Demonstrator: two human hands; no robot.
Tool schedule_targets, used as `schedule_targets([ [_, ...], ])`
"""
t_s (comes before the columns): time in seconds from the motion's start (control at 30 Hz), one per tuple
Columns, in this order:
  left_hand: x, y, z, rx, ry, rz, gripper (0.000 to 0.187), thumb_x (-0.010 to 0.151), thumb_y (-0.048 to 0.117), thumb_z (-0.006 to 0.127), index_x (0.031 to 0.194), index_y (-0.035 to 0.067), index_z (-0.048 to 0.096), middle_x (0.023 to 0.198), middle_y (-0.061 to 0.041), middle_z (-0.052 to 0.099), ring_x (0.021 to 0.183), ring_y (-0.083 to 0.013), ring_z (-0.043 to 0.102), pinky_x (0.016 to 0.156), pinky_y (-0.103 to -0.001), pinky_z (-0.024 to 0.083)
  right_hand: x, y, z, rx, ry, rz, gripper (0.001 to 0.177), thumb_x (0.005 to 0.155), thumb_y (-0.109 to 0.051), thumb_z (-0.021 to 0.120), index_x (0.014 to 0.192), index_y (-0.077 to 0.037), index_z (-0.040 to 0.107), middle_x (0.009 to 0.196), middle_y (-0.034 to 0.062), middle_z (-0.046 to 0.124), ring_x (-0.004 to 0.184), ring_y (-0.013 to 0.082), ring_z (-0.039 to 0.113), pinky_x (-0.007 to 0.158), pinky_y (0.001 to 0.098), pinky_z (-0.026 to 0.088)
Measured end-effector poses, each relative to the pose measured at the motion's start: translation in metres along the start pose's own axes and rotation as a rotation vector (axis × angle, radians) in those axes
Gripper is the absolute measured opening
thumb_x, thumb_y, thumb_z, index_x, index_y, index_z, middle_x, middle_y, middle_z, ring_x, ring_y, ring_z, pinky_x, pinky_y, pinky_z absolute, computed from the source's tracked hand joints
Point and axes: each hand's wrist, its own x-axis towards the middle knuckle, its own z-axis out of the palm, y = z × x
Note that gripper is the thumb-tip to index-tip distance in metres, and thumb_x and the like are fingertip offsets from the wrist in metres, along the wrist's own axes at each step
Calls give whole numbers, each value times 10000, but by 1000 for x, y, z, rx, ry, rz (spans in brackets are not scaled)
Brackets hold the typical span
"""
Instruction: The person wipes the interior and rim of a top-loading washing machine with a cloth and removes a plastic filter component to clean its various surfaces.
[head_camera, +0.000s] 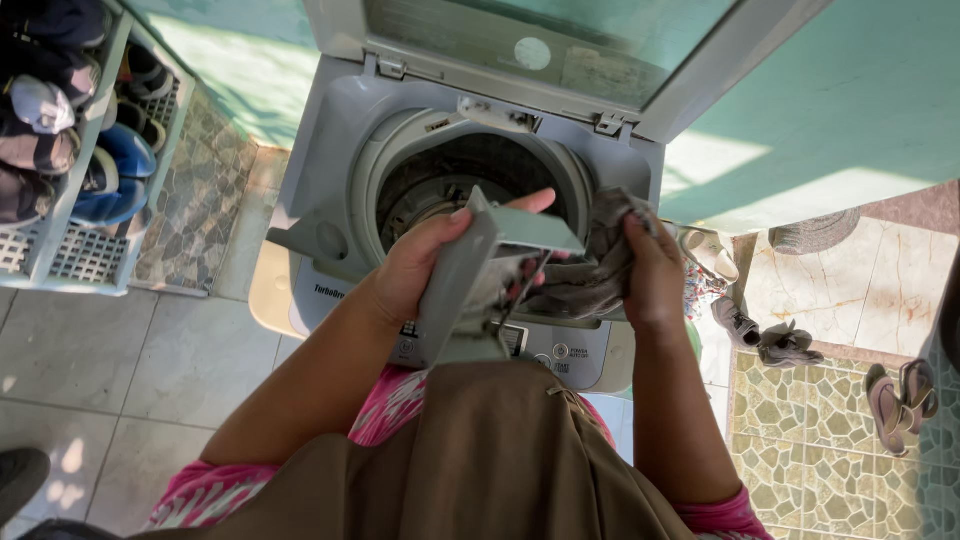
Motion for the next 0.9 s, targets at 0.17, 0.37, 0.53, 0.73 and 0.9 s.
schedule_targets([
  [0.17, 10, -20, -1, 544, 338, 184, 711, 1083, 388, 497, 1682, 37, 345, 1405, -164, 557, 1179, -176, 541, 1008, -321, 456, -49, -62, 10, 396, -65, -190, 481, 1104, -282, 475, 1461, 41, 469, 1378, 129, 614, 1320, 252, 596, 1192, 420, 466],
  [0.37, 33, -71, 9, 937, 333, 602, 668, 1158, 433, 436, 1662, 28, 268, 1658, -141, 396, 1533, -268, 408, 1308, -375, 290, -77, -77, 84, -802, -154, -1143, 463, 1091, -328, 385, 1307, 48, 549, 1340, 318, 536, 1316, 490, 474, 1201, 582, 311],
  [0.53, 33, -72, 19, 1251, 563, 417, 859, 1030, 543, 430, 1614, -12, 131, 1486, -212, 430, 1406, -350, 442, 1193, -380, 324, -40, -41, 73, -611, -3, -1032, 301, 1123, -232, 498, 1145, 38, 629, 1127, 202, 624, 1054, 301, 601, 960, 390, 495],
  [0.73, 37, -86, 5, 1112, 588, 314, 882, 985, 519, 558, 1621, -2, 239, 1518, -239, 439, 1378, -322, 466, 1139, -374, 359, -3, -41, 50, -150, 80, -329, 499, 1117, -423, 511, 1003, 19, 711, 890, 55, 696, 785, 99, 575, 718, 261, 490],
  [0.9, 45, -115, -25, 531, 835, 208, 739, 997, 476, 558, 1557, 40, 352, 1406, -228, 586, 1325, -258, 548, 1095, -345, 425, -23, -58, 42, -31, 98, -71, 650, 1046, -518, 403, 1260, 29, 681, 1208, 141, 728, 1075, 197, 702, 978, 335, 536],
])
